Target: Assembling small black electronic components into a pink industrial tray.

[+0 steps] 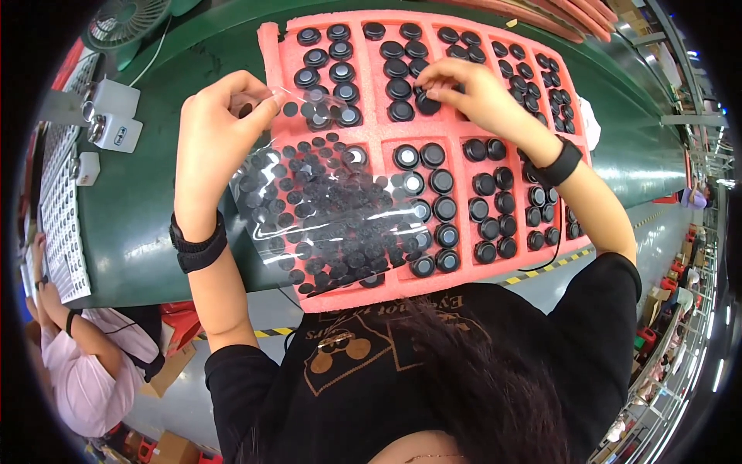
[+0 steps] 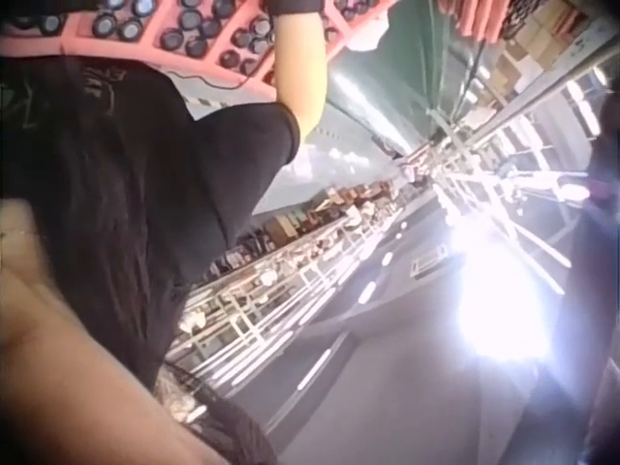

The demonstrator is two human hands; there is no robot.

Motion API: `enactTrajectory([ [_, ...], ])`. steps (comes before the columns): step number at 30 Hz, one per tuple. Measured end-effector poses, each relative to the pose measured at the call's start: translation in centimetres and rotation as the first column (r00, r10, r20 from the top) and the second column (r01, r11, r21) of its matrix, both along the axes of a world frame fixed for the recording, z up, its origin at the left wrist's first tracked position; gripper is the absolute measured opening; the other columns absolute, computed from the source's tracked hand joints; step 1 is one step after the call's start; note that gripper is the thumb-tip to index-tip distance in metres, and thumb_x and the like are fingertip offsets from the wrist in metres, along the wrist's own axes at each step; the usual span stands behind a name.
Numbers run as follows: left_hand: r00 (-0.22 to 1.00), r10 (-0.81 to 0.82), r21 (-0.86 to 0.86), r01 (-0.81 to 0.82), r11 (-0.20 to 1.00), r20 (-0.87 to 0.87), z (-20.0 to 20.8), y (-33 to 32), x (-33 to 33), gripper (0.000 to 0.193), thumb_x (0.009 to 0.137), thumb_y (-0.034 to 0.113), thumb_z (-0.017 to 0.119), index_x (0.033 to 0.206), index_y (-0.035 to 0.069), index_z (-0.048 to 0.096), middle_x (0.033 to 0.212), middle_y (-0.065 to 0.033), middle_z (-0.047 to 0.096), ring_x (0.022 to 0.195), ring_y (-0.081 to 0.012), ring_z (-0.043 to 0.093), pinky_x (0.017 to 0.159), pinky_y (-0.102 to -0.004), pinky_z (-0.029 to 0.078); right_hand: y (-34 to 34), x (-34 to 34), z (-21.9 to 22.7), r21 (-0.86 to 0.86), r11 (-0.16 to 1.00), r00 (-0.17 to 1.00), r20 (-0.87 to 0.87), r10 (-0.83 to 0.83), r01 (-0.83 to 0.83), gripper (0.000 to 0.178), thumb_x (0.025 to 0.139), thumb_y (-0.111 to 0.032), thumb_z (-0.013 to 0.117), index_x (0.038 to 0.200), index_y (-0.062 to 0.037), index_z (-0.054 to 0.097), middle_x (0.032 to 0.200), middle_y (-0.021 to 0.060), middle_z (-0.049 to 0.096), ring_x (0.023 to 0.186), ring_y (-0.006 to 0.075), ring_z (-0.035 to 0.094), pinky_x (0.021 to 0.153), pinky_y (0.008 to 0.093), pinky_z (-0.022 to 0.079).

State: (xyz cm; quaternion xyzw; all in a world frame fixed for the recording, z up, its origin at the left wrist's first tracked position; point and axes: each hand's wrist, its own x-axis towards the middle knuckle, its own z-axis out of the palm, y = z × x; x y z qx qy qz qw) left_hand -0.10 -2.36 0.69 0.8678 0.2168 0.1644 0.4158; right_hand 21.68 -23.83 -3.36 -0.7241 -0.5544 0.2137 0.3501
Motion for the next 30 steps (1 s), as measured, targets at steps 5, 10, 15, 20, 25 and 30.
enactTrajectory([
  [5,1.000,-0.011,0.046,0.011,0.999,0.003,0.1,-0.2,0.0,0.017,0.075,0.013,0.066,0.075,-0.003,0.059,0.061,-0.0055,0.062,0.053,-0.0060,0.053,0.049,-0.0199,0.039,0.4,0.5,-0.6,-0.129,0.992,0.993,-0.113,-0.011,-0.003,0.017,0.079,-0.001,0.059,0.096,-0.0016,0.058,0.088,0.0033,0.057,0.077,0.0096,0.053,0.069,0.0228,0.043],
  [10,1.000,0.002,0.082,0.001,0.997,-0.030,0.1,0.1,-0.2,0.016,0.075,0.012,0.066,0.075,-0.003,0.060,0.062,-0.0055,0.062,0.054,-0.0056,0.053,0.050,-0.0203,0.039,0.7,-0.6,-0.9,-0.078,0.994,0.986,0.153,-0.067,0.080,0.022,0.077,-0.003,0.062,0.098,-0.0030,0.057,0.093,0.0025,0.053,0.078,0.0093,0.049,0.070,0.0224,0.042],
  [15,0.990,-0.063,-0.013,0.065,0.998,0.123,0.9,-0.6,0.0,0.014,0.075,0.011,0.067,0.076,-0.002,0.061,0.064,-0.0046,0.063,0.055,-0.0050,0.052,0.050,-0.0189,0.039,0.4,-0.8,0.3,0.002,0.991,0.973,0.186,-0.134,0.136,0.030,0.073,-0.004,0.066,0.102,-0.0044,0.056,0.097,0.0022,0.051,0.076,0.0101,0.045,0.071,0.0229,0.041],
  [20,0.958,-0.129,-0.325,0.212,0.922,0.257,2.1,-3.4,-0.8,0.013,0.076,0.010,0.068,0.082,0.000,0.061,0.069,-0.0030,0.063,0.057,-0.0048,0.053,0.052,-0.0169,0.040,-0.3,-6.8,6.6,0.284,0.955,0.991,0.073,-0.114,0.089,0.039,0.069,-0.002,0.069,0.105,-0.0046,0.056,0.093,0.0031,0.055,0.086,0.0110,0.052,0.076,0.0252,0.043],
  [25,0.931,-0.170,-0.524,0.326,0.787,0.325,2.5,-5.8,-0.9,0.016,0.075,0.007,0.069,0.087,0.001,0.061,0.073,-0.0029,0.063,0.062,-0.0062,0.056,0.055,-0.0170,0.043,-2.4,-10.5,8.3,0.207,0.977,0.991,0.108,-0.081,0.057,0.034,0.069,-0.001,0.067,0.102,-0.0028,0.058,0.093,0.0052,0.058,0.083,0.0130,0.056,0.074,0.0254,0.044],
  [30,0.874,-0.167,-0.309,0.332,0.891,0.457,1.6,-8.2,0.0,0.017,0.073,0.003,0.068,0.088,0.001,0.062,0.074,-0.0033,0.063,0.065,-0.0095,0.059,0.057,-0.0194,0.047,-4.4,-11.4,7.5,0.195,0.960,0.979,-0.018,-0.202,0.201,0.031,0.068,0.000,0.066,0.098,-0.0013,0.061,0.092,0.0057,0.059,0.076,0.0137,0.057,0.067,0.0244,0.046],
])
